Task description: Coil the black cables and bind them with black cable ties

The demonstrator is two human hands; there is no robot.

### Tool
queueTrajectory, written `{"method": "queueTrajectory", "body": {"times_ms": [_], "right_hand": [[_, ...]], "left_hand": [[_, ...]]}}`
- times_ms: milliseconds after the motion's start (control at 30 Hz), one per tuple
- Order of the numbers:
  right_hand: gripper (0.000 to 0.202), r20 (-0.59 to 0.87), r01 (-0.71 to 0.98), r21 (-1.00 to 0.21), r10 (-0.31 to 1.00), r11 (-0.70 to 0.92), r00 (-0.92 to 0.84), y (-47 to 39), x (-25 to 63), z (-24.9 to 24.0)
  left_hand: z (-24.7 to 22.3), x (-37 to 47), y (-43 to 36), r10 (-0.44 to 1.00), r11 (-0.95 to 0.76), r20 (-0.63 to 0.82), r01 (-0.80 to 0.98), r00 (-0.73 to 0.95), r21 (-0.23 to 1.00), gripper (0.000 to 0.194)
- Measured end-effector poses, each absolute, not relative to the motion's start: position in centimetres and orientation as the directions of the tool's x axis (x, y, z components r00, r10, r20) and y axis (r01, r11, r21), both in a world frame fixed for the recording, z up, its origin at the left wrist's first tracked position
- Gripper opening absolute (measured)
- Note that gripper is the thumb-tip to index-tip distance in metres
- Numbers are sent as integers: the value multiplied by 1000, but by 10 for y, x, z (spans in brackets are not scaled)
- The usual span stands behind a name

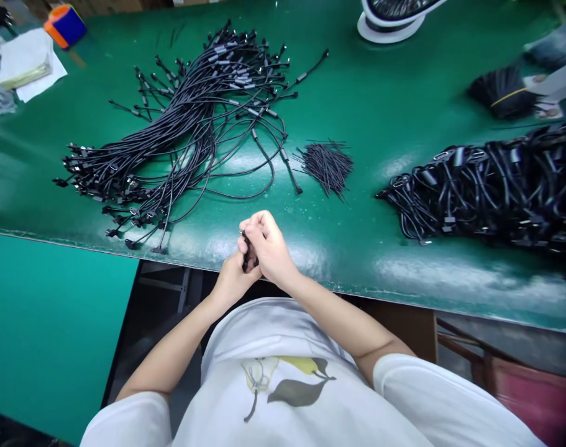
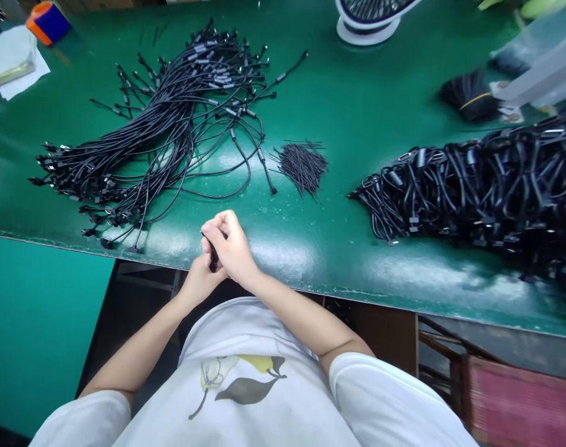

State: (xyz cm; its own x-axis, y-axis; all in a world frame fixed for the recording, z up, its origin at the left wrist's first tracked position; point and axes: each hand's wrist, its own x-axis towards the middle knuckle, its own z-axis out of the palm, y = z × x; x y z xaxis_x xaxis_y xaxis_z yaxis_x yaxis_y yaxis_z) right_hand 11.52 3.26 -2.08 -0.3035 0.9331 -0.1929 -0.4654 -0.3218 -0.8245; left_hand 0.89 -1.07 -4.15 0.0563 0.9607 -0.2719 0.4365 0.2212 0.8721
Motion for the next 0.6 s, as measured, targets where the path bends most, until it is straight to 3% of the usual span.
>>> {"method": "queueTrajectory", "body": {"times_ms": [67, 133, 267, 433, 600], "right_hand": [[35, -182, -501, -804, 934, -321, -307, 41, 119, -20], [33, -183, -500, -785, 908, -367, -378, 50, 126, -18], [33, -206, -487, -716, 818, -501, -538, 59, 141, -11], [35, -231, -503, -656, 783, -563, -577, 59, 149, -8], [46, -197, -436, -773, 827, -461, -526, 62, 153, -13]], "left_hand": [[-42, 14, -9, 963, 201, -251, 358, 99, 912, 15], [-39, 17, -8, 916, 278, -322, 199, 238, 940, 22], [-27, 21, -8, 735, 587, -442, -156, 513, 795, 45], [-21, 28, -9, 710, 673, -459, -321, 534, 666, 40], [-18, 31, -12, 681, 728, -504, -412, 532, 549, 26]]}}
